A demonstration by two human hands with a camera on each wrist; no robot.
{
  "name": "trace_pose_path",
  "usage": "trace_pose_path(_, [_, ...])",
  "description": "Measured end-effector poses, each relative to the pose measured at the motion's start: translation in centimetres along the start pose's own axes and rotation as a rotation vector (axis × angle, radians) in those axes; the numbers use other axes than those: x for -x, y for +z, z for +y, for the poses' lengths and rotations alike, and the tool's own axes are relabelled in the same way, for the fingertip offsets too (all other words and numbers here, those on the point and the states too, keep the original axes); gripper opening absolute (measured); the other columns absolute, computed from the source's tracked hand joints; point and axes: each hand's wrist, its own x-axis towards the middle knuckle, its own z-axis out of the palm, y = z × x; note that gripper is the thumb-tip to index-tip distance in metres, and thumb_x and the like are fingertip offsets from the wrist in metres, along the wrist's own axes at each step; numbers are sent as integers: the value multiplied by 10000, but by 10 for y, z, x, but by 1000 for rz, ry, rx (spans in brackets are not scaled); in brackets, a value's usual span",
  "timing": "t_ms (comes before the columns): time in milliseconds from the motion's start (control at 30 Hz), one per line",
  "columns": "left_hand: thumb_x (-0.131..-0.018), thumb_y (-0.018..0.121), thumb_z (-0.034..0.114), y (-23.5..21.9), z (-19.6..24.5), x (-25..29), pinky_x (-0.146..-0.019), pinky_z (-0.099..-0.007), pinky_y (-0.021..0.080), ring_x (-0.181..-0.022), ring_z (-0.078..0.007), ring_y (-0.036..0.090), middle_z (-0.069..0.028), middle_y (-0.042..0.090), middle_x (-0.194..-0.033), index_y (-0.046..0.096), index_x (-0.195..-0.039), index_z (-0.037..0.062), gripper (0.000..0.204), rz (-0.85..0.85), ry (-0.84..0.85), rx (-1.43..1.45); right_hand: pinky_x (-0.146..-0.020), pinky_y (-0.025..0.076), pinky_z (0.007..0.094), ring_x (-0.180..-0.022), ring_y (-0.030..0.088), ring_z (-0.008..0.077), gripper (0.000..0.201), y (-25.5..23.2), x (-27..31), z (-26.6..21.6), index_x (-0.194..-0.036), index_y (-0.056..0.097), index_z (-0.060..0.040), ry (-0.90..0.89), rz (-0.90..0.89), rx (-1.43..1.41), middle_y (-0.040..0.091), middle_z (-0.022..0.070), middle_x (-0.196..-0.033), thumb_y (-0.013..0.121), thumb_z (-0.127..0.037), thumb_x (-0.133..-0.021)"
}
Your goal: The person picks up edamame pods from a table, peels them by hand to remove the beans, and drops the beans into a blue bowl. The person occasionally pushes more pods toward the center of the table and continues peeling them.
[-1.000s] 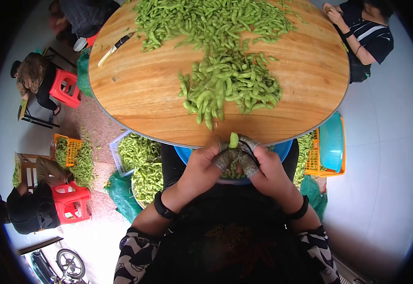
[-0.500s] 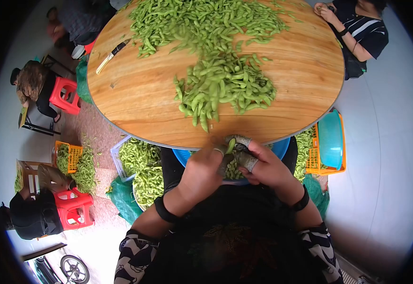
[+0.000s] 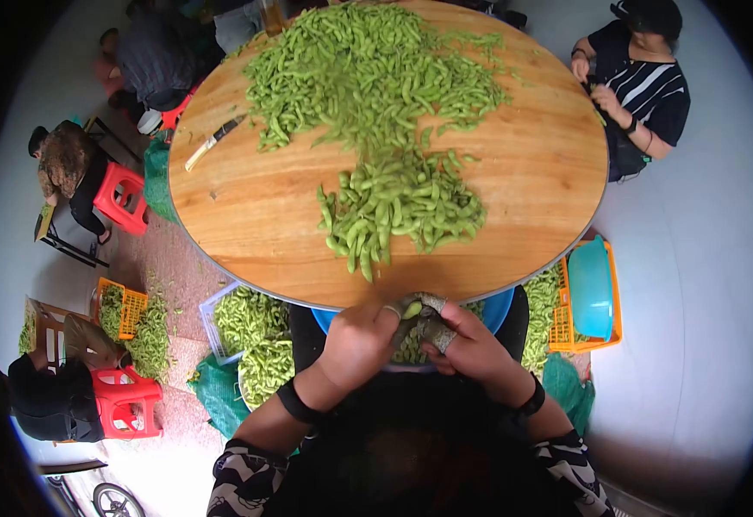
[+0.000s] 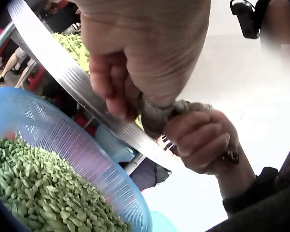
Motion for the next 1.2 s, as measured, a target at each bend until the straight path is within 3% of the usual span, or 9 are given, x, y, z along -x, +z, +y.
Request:
trace_pose_path(233, [-746,636,47,8,5,11,-636,-481,507,-746,-424,609,-216,586,-789,537,-882,-28,184,-153,-143,273,-484,309,213,-549,382,54,260,2,10,-2,-1186,494,-119,176,56,-304,481,-22,-713,418,-98,-938])
trace_pose_path(467, [-844,588,73,9,0,13,-649,-435,499,-735,-416,606,-226,597,-785,551,-979,2,157,-144,-214,616,-478,289,204,-527,353,48,251,-1,14,0,-1189,492,-125,221,74,-349,456,-36,-696,429,-139,-946])
trace_pose_path(533, [-872,557,72,-3,-1,8,-653,-415,485,-722,-395,612,-219,606,-786,544,-974,9,120,-427,-891,1331,-480,310,204,-529,371,42,252,-8,16,2,-1179,509,-120,234,12,-410,466,-41,-710,482,-127,-929])
trace_pose_path(633, [-936,505,122,-5,-6,16,-578,-291,437,-630,-185,546,-82,563,-720,550,-980,-1,138,-463,-669,1174,-524,424,271,-570,520,130,276,-10,13,4,-1136,549,-80,129,119,89,562,18,-744,592,-139,-870])
trace_pose_path(667, [-936,505,122,-6,-6,18,-578,-291,437,-630,-185,546,-82,563,-720,550,-980,-1,138,-451,-669,1169,-524,424,271,-570,520,130,276,-11,8,11,-1136,549,-80,124,108,95,562,18,-744,592,-139,-870])
trace_pose_path(733, [-930,511,131,-5,-5,20,-613,-309,453,-662,-188,551,-88,575,-759,547,-1014,17,145,-487,-371,737,-643,505,358,-711,633,272,351,-14,-5,25,-1095,574,-38,-532,357,774,635,116,-816,689,-146,-781])
trace_pose_path(833, [-912,514,124,-13,-1,15,-684,-341,465,-756,-217,578,-124,588,-828,536,-1045,25,167,-557,-309,761,-747,520,362,-853,670,295,493,-18,-7,22,-1116,587,-11,-363,225,924,665,164,-937,786,-240,-728])
trace_pose_path(967, [-910,515,133,-6,-7,27,-717,-350,466,-784,-228,578,-149,595,-857,534,-1068,21,194,-577,-188,674,-720,517,383,-835,649,359,472,-5,-6,21,-1053,597,-3,-476,200,932,648,189,-902,796,-247,-701])
trace_pose_path(1200, [-913,516,147,-31,1,13,-730,-361,474,-832,-246,619,-151,637,-880,549,-1057,18,196,-820,-674,916,-685,484,464,-785,601,400,370,-4,-11,17,-870,545,14,-466,135,1084,606,203,-835,761,-224,-688])
